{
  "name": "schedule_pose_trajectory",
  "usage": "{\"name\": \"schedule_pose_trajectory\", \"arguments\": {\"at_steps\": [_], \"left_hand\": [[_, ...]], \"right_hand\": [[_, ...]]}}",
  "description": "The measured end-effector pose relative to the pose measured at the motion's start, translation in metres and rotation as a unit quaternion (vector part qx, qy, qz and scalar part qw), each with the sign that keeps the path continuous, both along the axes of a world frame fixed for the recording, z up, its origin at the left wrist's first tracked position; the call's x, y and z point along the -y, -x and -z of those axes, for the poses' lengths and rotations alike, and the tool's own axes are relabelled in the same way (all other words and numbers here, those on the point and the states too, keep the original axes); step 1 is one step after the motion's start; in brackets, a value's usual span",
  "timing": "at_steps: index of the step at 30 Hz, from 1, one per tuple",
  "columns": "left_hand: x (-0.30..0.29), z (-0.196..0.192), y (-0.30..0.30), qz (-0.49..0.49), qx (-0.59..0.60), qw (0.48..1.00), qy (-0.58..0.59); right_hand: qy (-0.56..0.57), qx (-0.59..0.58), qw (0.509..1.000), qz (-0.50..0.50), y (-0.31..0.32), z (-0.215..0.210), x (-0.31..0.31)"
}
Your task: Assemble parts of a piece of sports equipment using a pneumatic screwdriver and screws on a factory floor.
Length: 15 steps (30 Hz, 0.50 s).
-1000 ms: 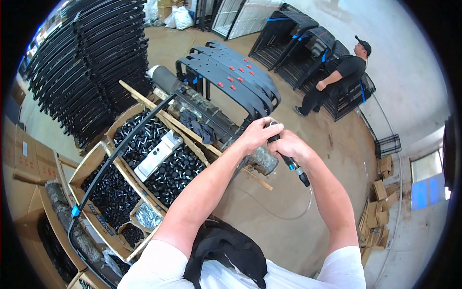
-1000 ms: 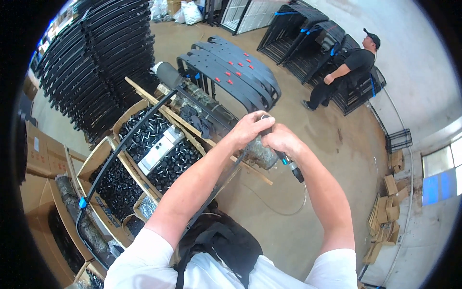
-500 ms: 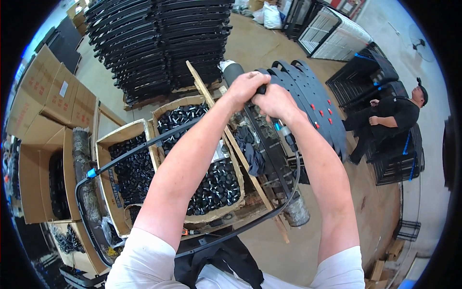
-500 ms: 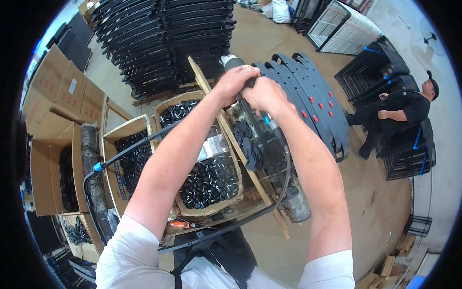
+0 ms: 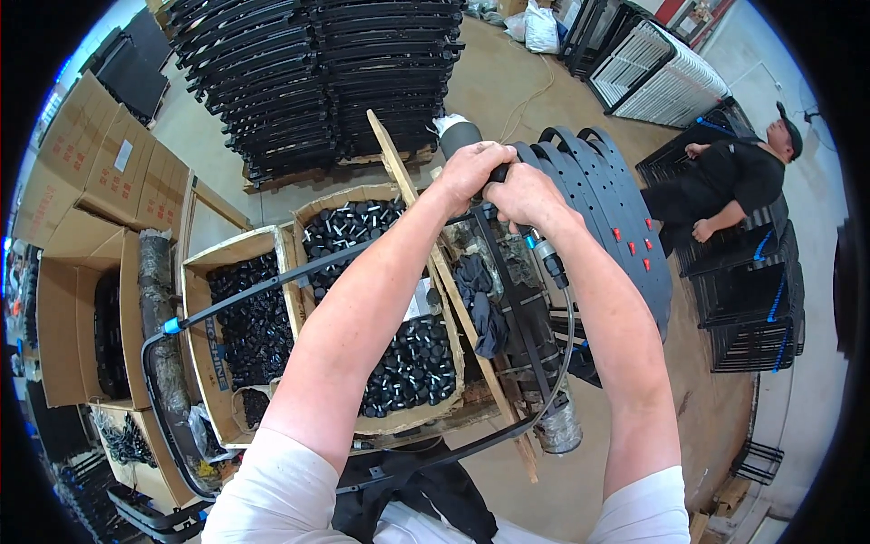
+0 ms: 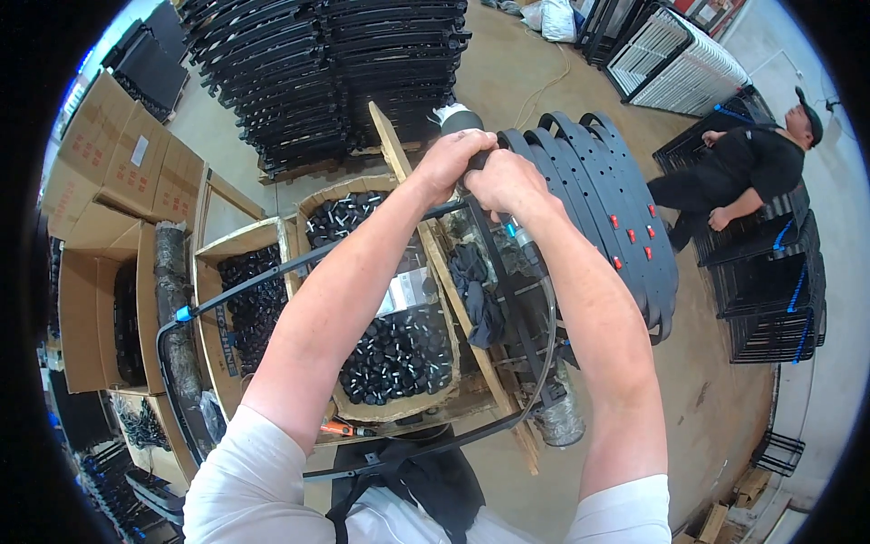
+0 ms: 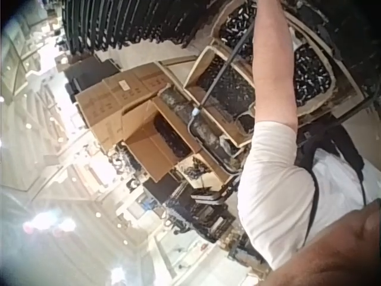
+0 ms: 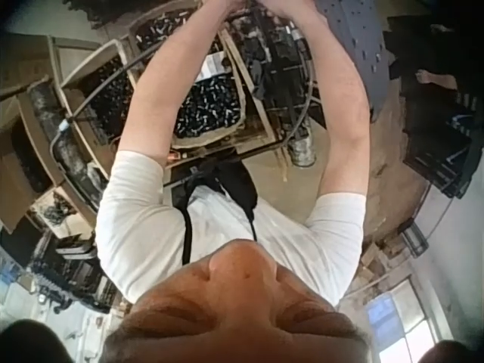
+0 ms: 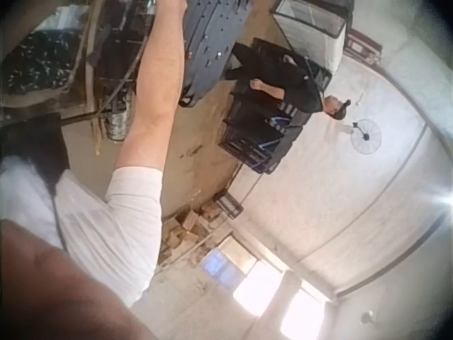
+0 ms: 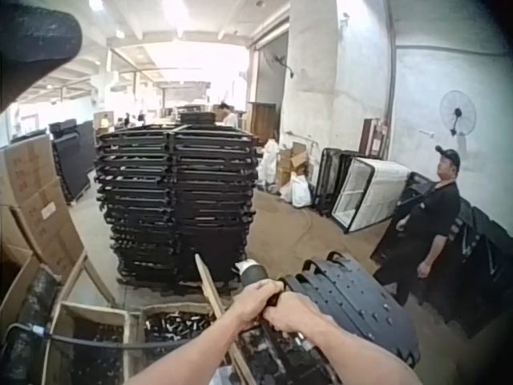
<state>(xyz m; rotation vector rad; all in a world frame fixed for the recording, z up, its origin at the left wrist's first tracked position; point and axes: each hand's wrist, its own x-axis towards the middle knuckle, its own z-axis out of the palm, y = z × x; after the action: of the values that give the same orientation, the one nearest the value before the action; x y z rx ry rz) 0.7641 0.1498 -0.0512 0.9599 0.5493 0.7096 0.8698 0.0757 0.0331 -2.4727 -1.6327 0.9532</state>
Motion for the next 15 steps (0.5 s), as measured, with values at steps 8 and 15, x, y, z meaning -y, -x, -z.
{"name": "schedule_pose_trajectory", "arguments": {"at_steps": [8, 15], "left_hand": [[0.007, 0.005, 0.007, -0.031, -0.018, 0.999, -0.024], [0.007, 0.013, 0.011, -0.049, -0.041, 0.997, -0.043]], "right_hand": [[0.018, 0.013, 1.000, -0.012, 0.005, 0.004, -0.003], [0.052, -0.013, 0.999, -0.002, 0.009, 0.013, -0.012]]}}
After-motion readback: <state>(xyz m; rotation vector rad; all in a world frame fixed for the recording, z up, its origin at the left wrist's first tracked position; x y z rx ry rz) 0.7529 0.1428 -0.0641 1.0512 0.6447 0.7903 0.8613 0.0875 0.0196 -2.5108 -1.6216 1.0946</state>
